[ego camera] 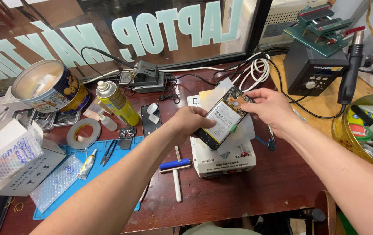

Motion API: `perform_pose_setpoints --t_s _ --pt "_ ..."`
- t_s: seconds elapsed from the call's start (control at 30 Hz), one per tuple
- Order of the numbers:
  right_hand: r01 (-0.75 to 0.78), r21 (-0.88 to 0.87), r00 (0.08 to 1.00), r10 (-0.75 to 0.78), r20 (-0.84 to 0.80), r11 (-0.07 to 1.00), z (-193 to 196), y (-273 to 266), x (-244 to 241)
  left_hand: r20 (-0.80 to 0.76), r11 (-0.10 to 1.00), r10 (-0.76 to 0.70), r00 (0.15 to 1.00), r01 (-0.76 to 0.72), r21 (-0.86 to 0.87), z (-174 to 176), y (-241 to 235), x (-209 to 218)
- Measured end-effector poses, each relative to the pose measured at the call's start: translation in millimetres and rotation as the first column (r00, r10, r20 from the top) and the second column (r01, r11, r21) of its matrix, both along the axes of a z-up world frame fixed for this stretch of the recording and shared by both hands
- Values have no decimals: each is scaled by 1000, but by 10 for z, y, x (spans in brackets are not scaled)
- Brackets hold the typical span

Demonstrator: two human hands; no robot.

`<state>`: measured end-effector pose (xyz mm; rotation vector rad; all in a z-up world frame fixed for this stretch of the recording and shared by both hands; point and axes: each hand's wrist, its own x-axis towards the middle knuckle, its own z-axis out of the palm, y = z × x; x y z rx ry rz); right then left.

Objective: The person applies adhesive to the edges of a smartphone screen, then aligns and attaches the screen to the phone body. They connect internal ribbon cables, place the battery into the chassis, and wipe the exterior with a cloth. The phone remains partially disassembled at the end.

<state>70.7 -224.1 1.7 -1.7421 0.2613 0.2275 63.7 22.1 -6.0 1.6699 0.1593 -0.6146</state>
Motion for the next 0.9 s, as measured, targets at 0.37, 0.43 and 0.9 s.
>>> perform_pose_setpoints --t_s 0.37,0.43,0.9 --pt "-90 349 979 148 -142 933 3 116 -114 -284 948 -3 959 -88 -305 -170 143 -42" --pt "-113 185 982 138 -130 976 -42 102 -109 -320 935 -19 947 -97 -341 -230 179 -39" --pt "202 43 973 -195 -125 978 -385 183 -135 -211 833 31 977 -142 -534 76 325 -163"
